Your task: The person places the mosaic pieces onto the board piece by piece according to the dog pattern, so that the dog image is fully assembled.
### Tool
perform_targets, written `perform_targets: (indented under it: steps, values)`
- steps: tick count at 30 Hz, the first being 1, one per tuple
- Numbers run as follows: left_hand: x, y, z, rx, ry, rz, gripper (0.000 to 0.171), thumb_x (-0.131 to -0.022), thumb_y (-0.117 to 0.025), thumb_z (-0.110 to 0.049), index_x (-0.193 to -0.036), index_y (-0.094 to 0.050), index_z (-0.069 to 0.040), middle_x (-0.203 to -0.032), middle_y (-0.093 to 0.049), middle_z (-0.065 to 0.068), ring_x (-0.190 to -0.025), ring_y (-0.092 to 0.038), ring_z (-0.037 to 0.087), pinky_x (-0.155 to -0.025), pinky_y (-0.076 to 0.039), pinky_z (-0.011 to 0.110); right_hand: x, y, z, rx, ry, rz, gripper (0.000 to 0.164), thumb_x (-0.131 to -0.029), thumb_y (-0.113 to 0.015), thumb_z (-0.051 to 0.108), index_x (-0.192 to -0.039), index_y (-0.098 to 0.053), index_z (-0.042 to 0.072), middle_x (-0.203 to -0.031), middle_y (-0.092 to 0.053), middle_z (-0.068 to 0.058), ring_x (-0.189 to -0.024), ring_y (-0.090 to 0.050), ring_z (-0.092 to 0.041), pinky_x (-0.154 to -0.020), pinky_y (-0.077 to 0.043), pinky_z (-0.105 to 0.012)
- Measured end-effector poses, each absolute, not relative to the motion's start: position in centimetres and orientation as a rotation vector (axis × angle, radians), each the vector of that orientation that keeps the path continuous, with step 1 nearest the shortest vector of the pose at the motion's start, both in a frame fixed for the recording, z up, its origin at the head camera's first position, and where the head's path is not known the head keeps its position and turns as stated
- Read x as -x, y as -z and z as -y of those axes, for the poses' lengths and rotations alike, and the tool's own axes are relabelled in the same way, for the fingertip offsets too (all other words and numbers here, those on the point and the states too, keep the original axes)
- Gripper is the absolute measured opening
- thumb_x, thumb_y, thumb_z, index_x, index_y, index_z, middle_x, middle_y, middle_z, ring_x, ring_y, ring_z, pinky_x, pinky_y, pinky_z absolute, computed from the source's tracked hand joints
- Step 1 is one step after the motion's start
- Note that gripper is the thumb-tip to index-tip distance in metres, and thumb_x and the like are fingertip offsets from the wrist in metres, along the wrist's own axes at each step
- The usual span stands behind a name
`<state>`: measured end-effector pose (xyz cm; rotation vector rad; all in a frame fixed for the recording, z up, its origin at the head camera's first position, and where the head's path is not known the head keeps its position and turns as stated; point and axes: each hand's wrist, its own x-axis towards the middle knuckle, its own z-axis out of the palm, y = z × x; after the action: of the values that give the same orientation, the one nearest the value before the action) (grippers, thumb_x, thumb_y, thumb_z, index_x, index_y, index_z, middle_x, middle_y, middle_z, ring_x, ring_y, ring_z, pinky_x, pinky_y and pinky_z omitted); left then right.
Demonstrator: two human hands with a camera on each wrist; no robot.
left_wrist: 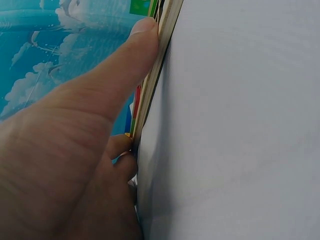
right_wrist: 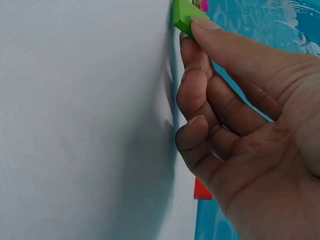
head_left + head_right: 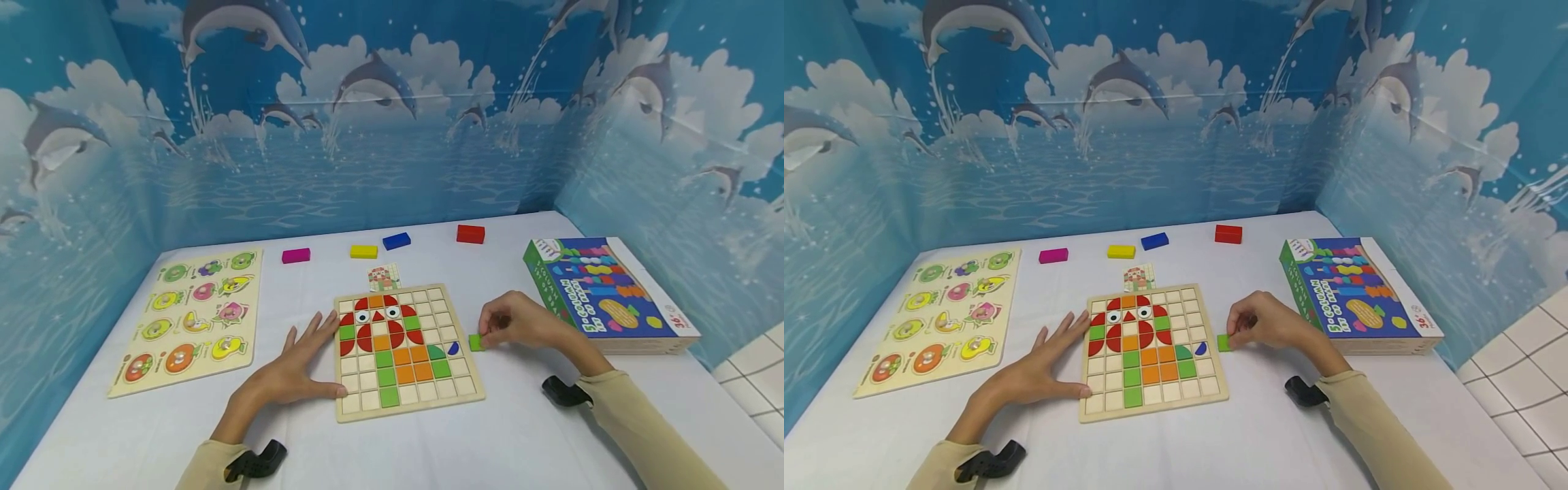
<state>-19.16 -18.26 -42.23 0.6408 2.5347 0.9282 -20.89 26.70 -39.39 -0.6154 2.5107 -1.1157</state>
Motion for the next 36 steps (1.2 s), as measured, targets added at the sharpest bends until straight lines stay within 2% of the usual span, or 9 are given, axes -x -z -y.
perform_targets:
  steps: [11,16,24,36]
  values:
    - [19.1,42.3,18.3,-0.636,-0.949,-2.522,0.124,-0.078,-0.095,-0.049,-0.174,-0.022,-0.019,-0.182,-0.014,0.000,-0.169,0.005,0.029,-0.132,0.015,0.061,20.4,39.5,-25.7,0.720,1.292,-2.321,0.010,-0.090,-0.087,0.005,-0.096,-0.079,0.007,-0.090,-0.078,-0.006,-0.077,-0.067,-0.020,-0.069,-0.059,-0.022]
    - [19.1,42.3,18.2,-0.634,-0.943,-2.521,0.125,-0.078,-0.096,-0.049,-0.174,-0.022,-0.019,-0.182,-0.014,0.001,-0.169,0.005,0.029,-0.131,0.015,0.061,19.4,39.3,-23.7,0.775,1.282,-2.264,0.010,-0.090,-0.086,0.004,-0.099,-0.082,0.006,-0.089,-0.080,-0.004,-0.075,-0.070,-0.019,-0.071,-0.062,-0.023]
    - [19.1,42.2,18.2,-0.631,-0.947,-2.527,0.125,-0.078,-0.096,-0.048,-0.174,-0.023,-0.019,-0.182,-0.014,0.001,-0.169,0.005,0.029,-0.132,0.014,0.060,18.1,39.0,-21.2,0.827,1.223,-2.257,0.006,-0.088,-0.089,0.006,-0.092,-0.087,0.009,-0.081,-0.080,0.003,-0.066,-0.068,-0.011,-0.066,-0.060,-0.020]
    - [19.2,42.3,18.2,-0.629,-0.942,-2.527,0.125,-0.077,-0.096,-0.049,-0.174,-0.023,-0.018,-0.182,-0.014,0.002,-0.169,0.005,0.029,-0.132,0.015,0.060,17.4,38.7,-20.6,0.839,1.183,-2.323,0.007,-0.086,-0.091,0.006,-0.087,-0.087,0.011,-0.074,-0.075,0.007,-0.062,-0.058,-0.005,-0.058,-0.052,-0.017]
